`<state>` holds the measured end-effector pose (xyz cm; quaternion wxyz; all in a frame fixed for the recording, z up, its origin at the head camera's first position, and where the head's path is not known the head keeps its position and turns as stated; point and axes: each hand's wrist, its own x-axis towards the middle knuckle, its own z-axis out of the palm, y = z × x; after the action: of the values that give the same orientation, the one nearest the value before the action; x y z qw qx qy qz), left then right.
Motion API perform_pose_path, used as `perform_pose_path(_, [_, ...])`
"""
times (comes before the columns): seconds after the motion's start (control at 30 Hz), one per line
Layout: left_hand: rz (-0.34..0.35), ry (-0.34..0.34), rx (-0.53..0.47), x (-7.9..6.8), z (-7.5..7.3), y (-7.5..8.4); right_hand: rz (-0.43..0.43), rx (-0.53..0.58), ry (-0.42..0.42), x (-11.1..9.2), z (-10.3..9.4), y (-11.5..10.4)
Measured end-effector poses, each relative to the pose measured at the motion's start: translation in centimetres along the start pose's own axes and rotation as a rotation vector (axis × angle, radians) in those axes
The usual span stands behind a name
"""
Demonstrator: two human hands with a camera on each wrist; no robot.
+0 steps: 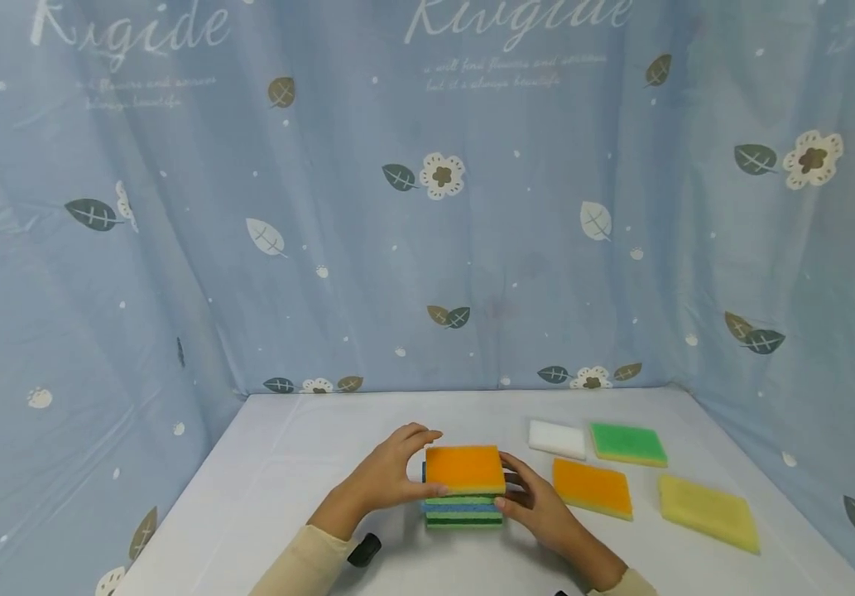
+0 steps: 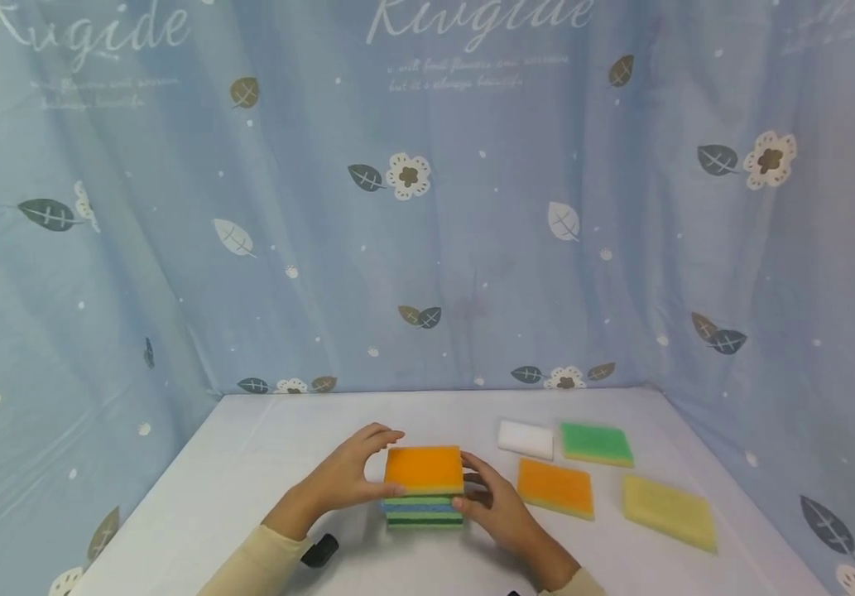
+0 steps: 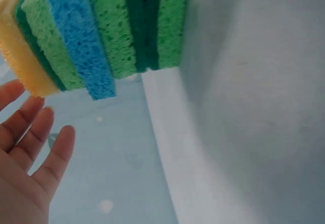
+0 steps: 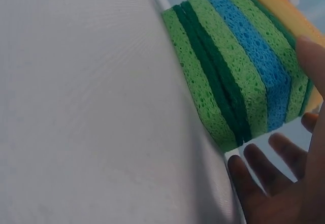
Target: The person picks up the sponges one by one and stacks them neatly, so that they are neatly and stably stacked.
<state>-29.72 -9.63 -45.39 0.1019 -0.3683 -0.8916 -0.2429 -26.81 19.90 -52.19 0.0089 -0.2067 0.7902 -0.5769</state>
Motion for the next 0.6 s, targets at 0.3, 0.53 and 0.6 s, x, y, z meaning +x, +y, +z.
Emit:
perform_pose_path(0.3, [-0.005,0.008,-0.107,-1.1,0.9,-0.4,-0.051,-0.063,0.011,-0.5,-1.3,-0.8])
perform_pose_path(0.53, [-0.044,0.014,-0.277,-1.8,1.4,-1.1,-0.017,-0.145,0.007,-1.1,-3.1,-1.2])
perform_pose_path(0.6, [-0.039,0.028,-0.348,-1.9,1.6,-1.3,-0.019,-0.189,0.013,-1.3,-3.8,-1.1])
